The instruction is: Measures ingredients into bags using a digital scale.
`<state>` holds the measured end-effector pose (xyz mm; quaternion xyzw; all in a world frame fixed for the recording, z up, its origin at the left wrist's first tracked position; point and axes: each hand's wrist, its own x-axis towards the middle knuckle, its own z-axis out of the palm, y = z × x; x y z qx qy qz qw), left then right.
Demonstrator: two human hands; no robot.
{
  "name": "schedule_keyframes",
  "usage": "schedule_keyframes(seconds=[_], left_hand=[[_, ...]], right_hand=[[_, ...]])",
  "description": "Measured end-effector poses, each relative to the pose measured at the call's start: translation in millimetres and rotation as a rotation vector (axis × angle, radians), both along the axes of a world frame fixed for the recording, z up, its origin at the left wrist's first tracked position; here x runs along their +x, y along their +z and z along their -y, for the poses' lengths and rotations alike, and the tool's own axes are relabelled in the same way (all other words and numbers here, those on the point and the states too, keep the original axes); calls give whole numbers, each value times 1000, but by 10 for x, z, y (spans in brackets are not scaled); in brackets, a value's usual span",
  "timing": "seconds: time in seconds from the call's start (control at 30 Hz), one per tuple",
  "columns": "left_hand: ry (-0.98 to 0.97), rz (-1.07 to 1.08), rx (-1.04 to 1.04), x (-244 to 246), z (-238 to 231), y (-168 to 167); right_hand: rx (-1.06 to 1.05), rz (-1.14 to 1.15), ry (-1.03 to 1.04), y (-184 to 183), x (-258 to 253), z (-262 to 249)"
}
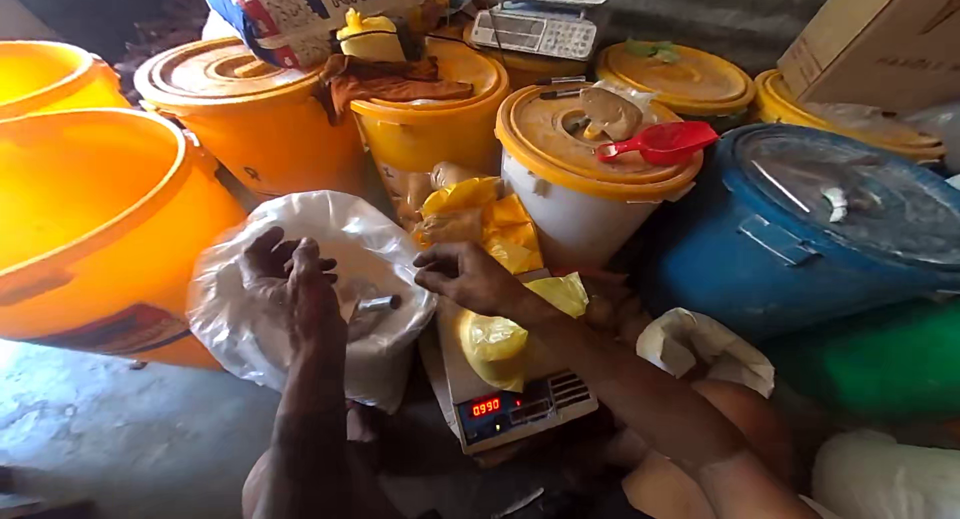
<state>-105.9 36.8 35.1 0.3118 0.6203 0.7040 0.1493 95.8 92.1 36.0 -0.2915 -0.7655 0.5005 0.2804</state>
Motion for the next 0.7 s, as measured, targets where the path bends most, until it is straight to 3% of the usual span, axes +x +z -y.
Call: schedule_keyframes(seconds=[0.13, 0.23, 0.4, 0.53, 0.6, 0.7], left_hand=[[-65, -76, -43, 74, 35, -22], [-194, -217, -112, 221, 49, -102], [-554, -697, -225, 802, 49, -503], [-827, -1129, -435, 1393, 7, -812], [-857, -1188, -518, 1547, -66, -972], [-780, -1077, -476, 1568, -189, -1032]], right_hand=[[204, -53, -33, 105, 637, -36], [279, 18, -172, 51, 1274, -168], [104, 407, -391, -427, 2080, -483], [58, 789, -197, -863, 1975, -589], [65, 762, -158, -887, 1781, -586], [77, 535, -246, -819, 1593, -581]])
